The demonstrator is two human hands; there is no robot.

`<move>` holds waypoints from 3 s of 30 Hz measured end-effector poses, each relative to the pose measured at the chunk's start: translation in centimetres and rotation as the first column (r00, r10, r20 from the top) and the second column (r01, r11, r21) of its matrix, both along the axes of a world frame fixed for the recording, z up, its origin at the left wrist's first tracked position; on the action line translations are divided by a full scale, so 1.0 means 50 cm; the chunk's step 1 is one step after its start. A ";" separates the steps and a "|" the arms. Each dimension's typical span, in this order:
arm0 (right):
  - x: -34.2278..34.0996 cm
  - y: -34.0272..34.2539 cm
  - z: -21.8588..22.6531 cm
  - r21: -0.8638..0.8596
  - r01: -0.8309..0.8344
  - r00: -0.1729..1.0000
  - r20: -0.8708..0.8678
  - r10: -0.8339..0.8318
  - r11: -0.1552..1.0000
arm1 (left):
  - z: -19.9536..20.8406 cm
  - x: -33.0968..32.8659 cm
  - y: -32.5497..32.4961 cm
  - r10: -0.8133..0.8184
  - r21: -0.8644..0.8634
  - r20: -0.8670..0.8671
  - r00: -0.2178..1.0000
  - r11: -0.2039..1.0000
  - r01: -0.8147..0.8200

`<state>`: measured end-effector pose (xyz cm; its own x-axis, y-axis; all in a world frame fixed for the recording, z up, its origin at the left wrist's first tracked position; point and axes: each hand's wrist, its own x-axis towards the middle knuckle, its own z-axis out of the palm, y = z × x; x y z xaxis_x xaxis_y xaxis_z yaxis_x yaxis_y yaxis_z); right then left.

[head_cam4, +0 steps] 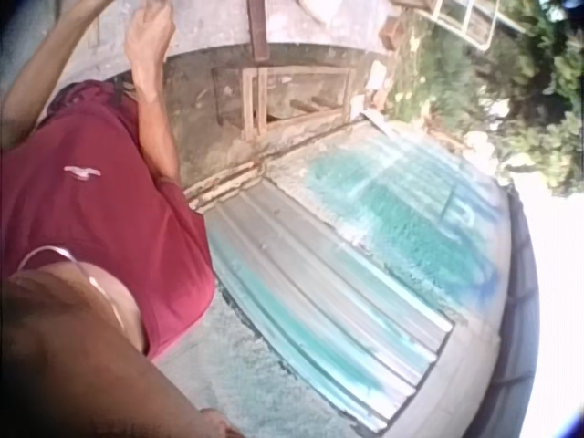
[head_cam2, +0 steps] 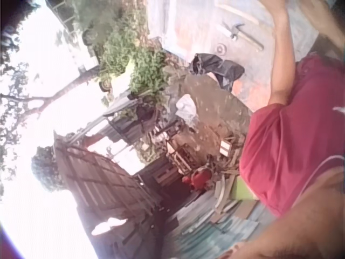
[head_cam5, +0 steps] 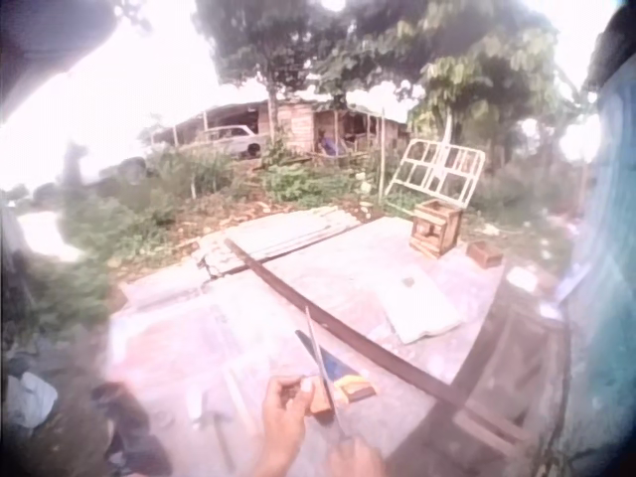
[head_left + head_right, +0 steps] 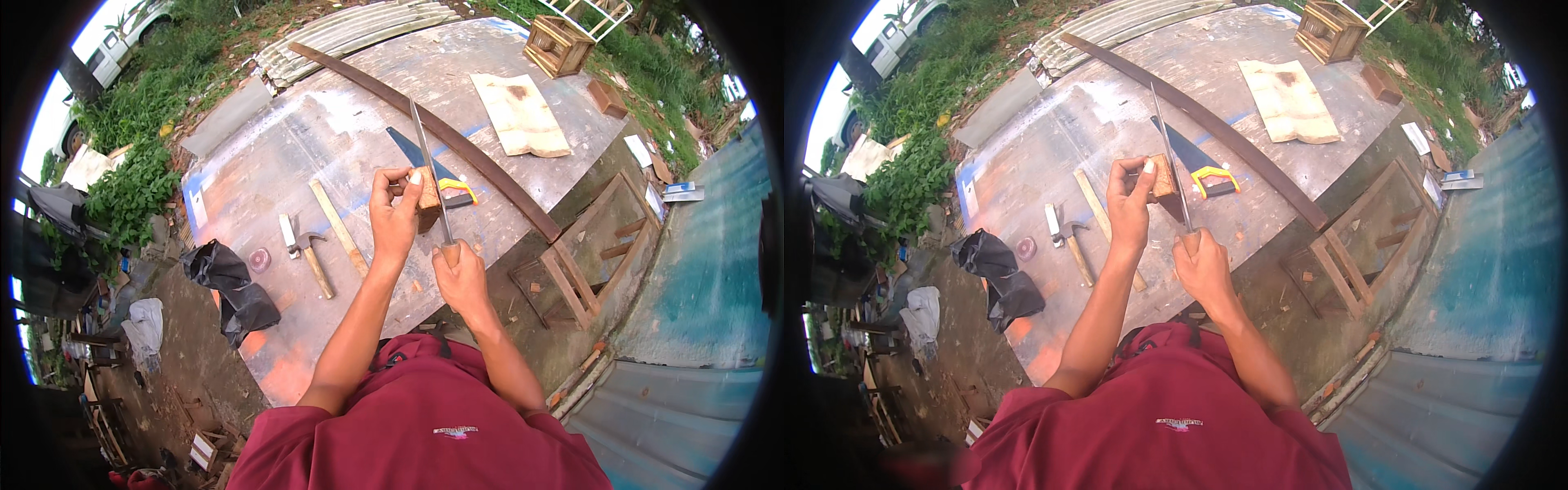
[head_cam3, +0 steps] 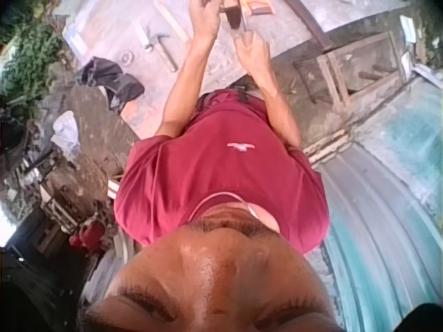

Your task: The person uses a hand saw to cut a small wooden block on a workbench, then switches to a chisel to carve and shape the block. The person repeatedly removes wood shavings and adjusts the block's orientation while carving.

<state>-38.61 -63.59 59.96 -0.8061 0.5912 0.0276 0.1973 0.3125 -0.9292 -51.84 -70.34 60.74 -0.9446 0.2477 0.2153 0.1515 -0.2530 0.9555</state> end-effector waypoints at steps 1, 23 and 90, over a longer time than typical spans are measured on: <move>0.004 -0.003 0.008 -0.012 0.012 1.000 0.011 -0.012 1.000 | 0.001 -0.004 0.003 0.005 0.007 -0.012 1.000 1.000 -0.005; 0.018 -0.057 0.066 0.086 0.082 0.933 -0.356 -0.046 0.993 | 0.005 -0.027 -0.003 0.000 0.022 -0.007 1.000 1.000 0.000; 0.027 -0.070 0.100 -0.034 0.090 0.993 -0.076 -0.092 0.995 | -0.011 -0.011 -0.034 -0.064 -0.006 -0.081 0.995 0.998 0.063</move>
